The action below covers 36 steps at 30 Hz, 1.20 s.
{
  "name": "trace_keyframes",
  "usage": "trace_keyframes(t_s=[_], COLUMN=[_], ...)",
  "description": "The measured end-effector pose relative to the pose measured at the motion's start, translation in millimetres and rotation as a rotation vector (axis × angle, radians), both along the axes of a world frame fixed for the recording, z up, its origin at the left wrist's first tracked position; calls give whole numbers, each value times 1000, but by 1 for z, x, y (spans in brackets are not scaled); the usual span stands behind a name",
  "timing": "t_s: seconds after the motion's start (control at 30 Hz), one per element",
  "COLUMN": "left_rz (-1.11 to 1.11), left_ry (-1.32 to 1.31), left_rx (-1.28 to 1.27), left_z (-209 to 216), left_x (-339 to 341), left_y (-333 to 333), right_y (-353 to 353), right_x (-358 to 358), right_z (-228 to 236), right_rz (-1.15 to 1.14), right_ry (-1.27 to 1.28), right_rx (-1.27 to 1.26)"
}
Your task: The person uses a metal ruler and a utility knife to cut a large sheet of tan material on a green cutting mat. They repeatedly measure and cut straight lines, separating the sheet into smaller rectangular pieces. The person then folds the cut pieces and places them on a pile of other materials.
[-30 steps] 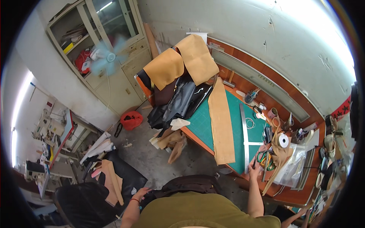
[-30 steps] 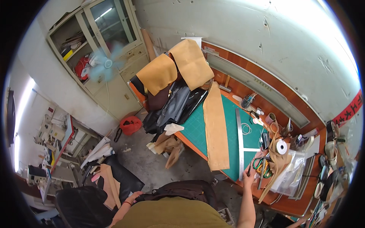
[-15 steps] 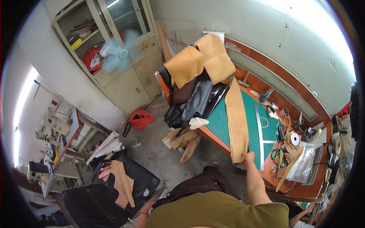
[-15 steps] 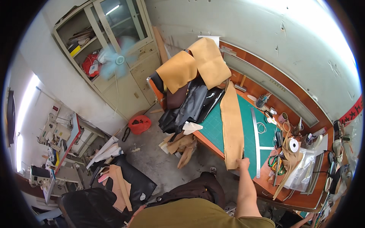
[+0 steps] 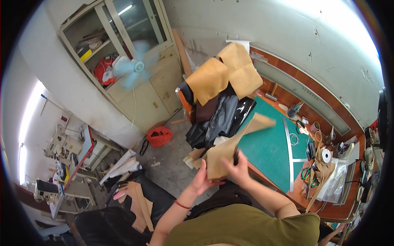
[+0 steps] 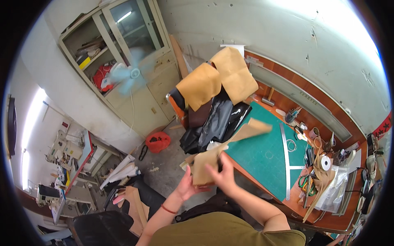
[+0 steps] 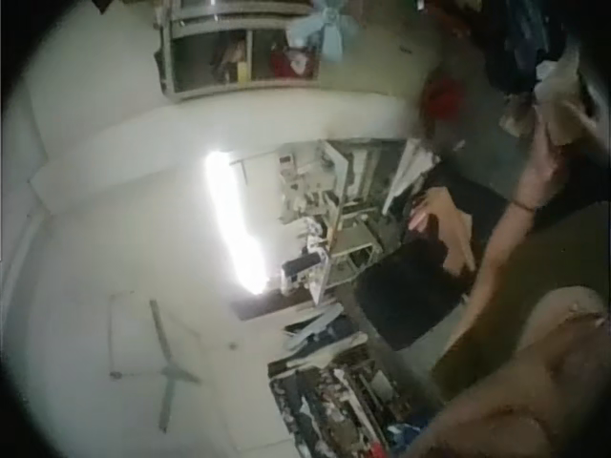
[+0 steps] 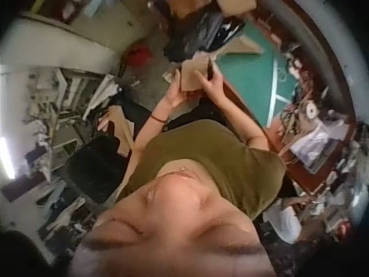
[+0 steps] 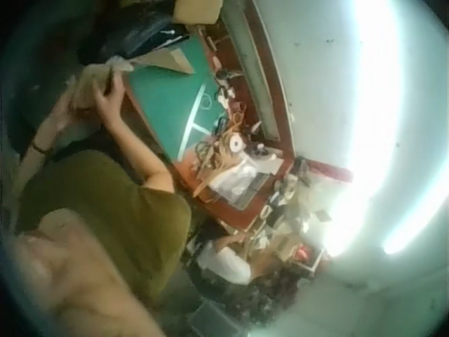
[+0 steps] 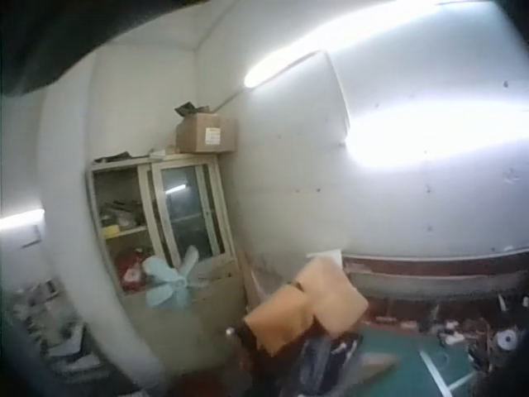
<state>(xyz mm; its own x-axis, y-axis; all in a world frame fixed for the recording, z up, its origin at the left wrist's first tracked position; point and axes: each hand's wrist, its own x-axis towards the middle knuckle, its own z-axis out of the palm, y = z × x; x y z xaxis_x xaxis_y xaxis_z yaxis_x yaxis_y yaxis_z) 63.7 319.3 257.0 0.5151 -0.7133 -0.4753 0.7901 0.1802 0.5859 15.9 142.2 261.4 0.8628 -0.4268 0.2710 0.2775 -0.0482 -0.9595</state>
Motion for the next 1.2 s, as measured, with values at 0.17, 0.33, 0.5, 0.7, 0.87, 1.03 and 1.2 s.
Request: trace_keyframes(t_s=[0.17, 0.33, 0.5, 0.7, 0.87, 1.03, 1.2], left_rz=[173, -508, -950, -1085, -1111, -1023, -646], left_ry=[-340, -907, -1266, -1440, -1525, -1586, -1346], left_rx=[174, 353, 332, 246, 274, 566, 752], left_z=[19, 75, 140, 214, 265, 304, 335], left_x=[52, 121, 140, 183, 235, 329, 426], left_y=[-19, -26, -88, -128, -152, -187, -203], right_y=[-26, -97, -130, -160, -234, -317, -364], right_x=[-12, 46, 107, 127, 114, 90, 126], right_z=[3, 16, 31, -49, -128, -145, -77], right_rz=[239, -35, 460, 745, 611, 478, 320], right_ry=[-137, -140, -112, 190, 568, 656, 436], right_rx=[-228, -233, 132, 123, -70, 204, 543])
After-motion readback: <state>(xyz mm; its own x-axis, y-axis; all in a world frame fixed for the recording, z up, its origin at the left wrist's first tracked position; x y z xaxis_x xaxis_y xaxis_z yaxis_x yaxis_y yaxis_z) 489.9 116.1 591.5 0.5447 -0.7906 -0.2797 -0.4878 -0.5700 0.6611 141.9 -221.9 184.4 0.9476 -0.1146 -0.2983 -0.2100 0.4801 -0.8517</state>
